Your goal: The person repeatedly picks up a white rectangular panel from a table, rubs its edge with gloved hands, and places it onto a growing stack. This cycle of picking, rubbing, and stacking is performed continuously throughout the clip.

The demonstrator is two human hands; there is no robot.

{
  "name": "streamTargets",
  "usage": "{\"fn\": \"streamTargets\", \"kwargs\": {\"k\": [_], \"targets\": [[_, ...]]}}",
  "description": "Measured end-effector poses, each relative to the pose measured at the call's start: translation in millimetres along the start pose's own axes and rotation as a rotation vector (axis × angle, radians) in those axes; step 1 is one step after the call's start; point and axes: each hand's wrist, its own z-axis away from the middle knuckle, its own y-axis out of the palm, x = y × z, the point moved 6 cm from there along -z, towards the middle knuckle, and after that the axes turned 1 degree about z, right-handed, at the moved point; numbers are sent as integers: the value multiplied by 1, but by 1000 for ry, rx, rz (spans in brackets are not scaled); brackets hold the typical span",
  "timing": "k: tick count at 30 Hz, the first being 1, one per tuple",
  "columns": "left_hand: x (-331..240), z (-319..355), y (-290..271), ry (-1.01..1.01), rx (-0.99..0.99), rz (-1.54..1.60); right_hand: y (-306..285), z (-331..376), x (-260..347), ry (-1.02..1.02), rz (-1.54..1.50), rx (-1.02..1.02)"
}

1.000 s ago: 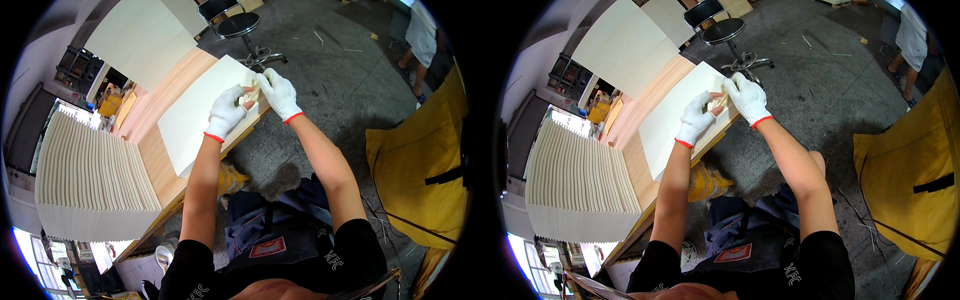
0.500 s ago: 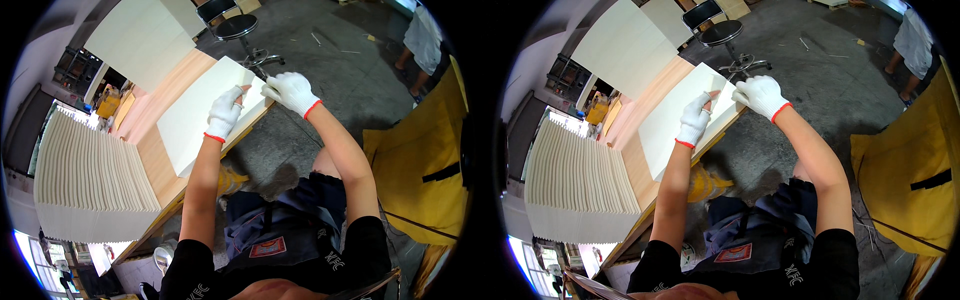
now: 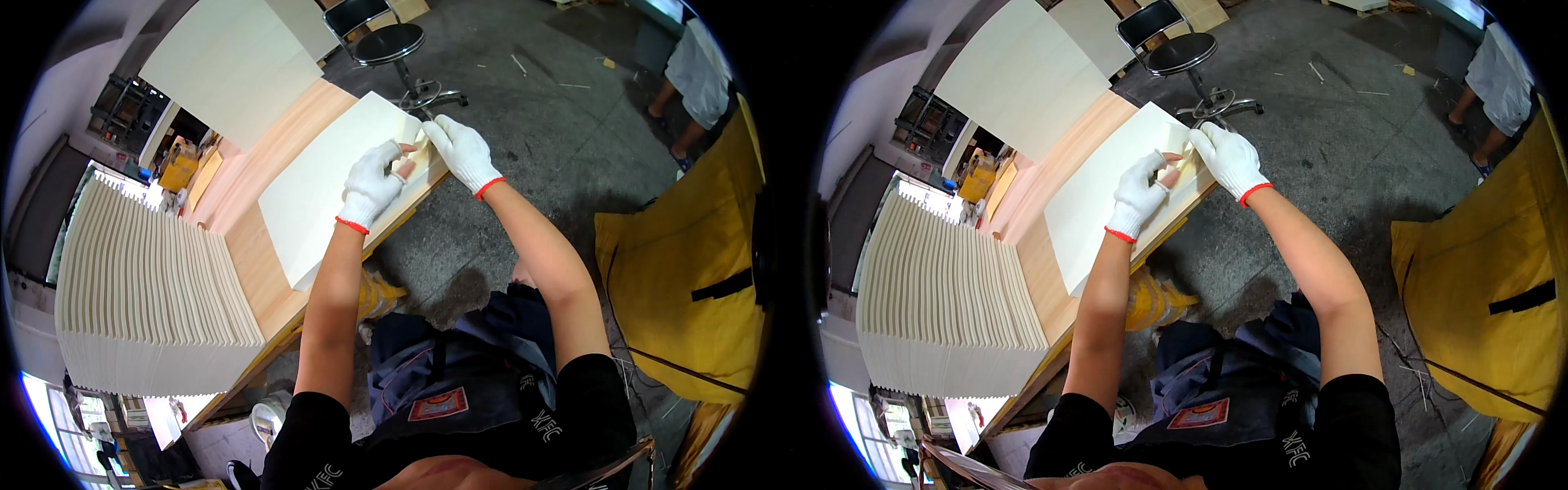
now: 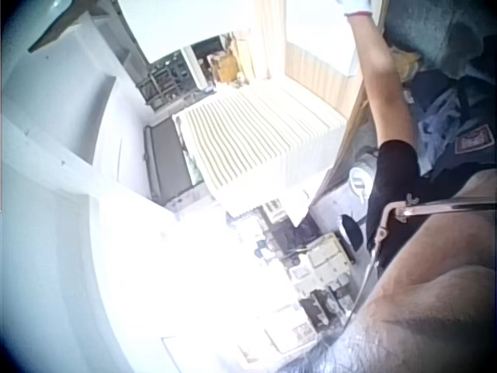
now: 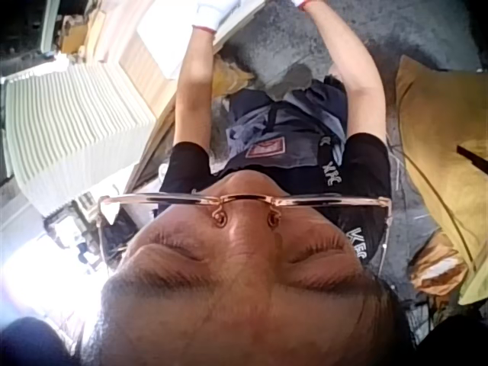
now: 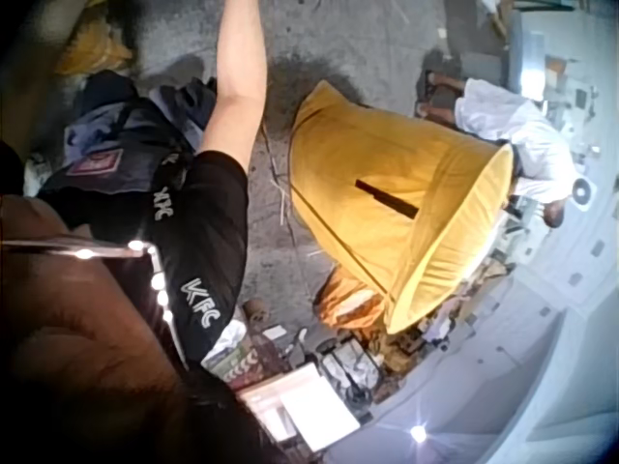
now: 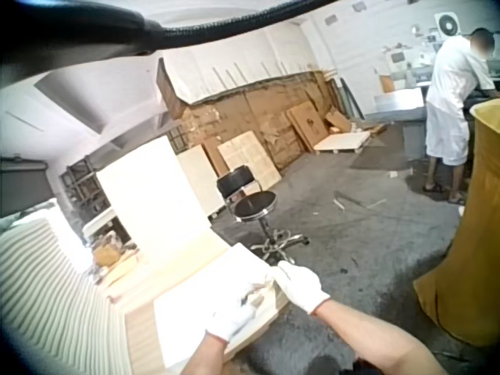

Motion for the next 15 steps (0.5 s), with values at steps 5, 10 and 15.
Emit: {"fn": "streamTargets", "kwargs": {"k": [5,10,15], "targets": [[-3,0,0,-42,-8,-1,0,1,-2,5,3,20],[1,-1,2,-15,-5,11,1,3,-5,24,-14,26],[4,-1,4,-61,9,79,-2,5,-4,14,-45,27]]}}
